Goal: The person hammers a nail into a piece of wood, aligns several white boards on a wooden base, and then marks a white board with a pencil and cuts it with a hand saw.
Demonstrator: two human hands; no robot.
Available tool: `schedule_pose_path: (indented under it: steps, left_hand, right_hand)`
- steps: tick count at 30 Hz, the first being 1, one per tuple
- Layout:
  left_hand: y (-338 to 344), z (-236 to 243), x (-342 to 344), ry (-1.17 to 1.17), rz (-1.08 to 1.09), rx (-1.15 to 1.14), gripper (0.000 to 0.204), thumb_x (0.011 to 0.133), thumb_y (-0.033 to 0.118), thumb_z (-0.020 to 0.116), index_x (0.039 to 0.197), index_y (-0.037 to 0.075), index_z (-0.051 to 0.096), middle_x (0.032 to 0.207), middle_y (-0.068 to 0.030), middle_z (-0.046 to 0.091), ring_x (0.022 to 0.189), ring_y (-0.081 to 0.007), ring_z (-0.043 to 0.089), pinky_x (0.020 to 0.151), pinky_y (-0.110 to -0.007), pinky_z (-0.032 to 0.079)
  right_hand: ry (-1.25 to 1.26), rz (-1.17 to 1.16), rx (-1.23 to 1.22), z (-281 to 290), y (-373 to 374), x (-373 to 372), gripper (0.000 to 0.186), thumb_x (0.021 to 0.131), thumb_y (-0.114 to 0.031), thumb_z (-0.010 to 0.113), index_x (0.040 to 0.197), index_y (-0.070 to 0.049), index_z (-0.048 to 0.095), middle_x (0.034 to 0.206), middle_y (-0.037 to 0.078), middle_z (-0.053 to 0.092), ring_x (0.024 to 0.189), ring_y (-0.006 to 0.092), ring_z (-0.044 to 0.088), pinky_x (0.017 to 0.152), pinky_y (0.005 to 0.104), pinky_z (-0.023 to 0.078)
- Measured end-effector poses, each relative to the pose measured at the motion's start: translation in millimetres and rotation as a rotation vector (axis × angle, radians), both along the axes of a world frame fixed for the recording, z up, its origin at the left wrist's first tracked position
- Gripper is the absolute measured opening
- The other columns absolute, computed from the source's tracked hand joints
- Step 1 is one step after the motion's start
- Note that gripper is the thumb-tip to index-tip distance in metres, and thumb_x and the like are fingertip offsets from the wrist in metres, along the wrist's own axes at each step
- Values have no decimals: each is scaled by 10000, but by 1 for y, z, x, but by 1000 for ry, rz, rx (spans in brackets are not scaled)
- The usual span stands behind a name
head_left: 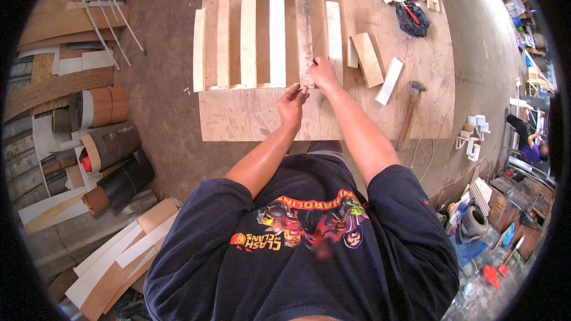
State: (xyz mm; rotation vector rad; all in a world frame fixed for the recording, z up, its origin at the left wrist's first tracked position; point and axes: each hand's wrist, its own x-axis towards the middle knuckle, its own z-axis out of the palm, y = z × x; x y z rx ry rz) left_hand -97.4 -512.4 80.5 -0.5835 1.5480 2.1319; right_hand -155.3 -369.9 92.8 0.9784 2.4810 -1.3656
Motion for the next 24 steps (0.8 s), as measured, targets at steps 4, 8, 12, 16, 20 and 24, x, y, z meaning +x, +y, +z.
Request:
schedule_pose_path:
  steps: [4, 8, 12, 16, 20, 24]
  left_hand:
    - [-1, -6, -1, 16, 0, -13, 466, 907, 40, 757, 1305, -128, 581, 1103, -144, 690, 970, -233, 716, 830, -302, 585]
    - [-1, -13, -2, 51, 11, 6, 473, 907, 65, 766, 1303, -123, 589, 1053, -123, 705, 924, -214, 715, 802, -300, 572]
    - [-1, -9, -4, 55, -15, -1, 479, 912, 75, 765, 1310, -121, 584, 1053, -122, 707, 901, -204, 711, 798, -296, 564]
    - [-4, -7, -4, 73, -43, -55, 489, 916, 68, 759, 1328, -118, 574, 1042, -120, 713, 905, -197, 707, 797, -283, 552]
    - [-4, 0, -3, 141, -117, -105, 545, 921, 48, 742, 1398, -105, 529, 1043, -118, 723, 908, -183, 705, 788, -273, 535]
    - [-3, 1, -5, 168, -155, -85, 574, 923, 31, 725, 1439, -80, 500, 1049, -120, 727, 906, -171, 704, 787, -266, 528]
  right_hand:
    - [4, 28, 41, -1, 1, -1, 286, 965, -260, 619, 1016, 14, 686, 997, 268, 706, 1007, 435, 671, 865, 514, 508]
    - [8, 31, 39, -7, 2, -3, 297, 966, -271, 617, 1015, 14, 685, 998, 268, 705, 1011, 438, 671, 865, 518, 510]
    - [-8, 33, 30, -10, 3, -4, 311, 970, -279, 612, 1021, 18, 684, 1005, 267, 706, 1013, 440, 671, 868, 524, 512]
    - [-23, 43, 50, -7, 2, -5, 313, 969, -280, 612, 1041, 16, 687, 1022, 268, 708, 1008, 441, 674, 868, 522, 516]
    - [-73, 4, -35, -6, 5, -7, 300, 960, -275, 623, 1047, 3, 694, 1031, 265, 708, 1008, 434, 677, 859, 518, 519]
    - [-74, 20, -37, -10, 6, -7, 283, 948, -274, 637, 1034, -13, 706, 997, 255, 713, 988, 423, 685, 847, 509, 523]
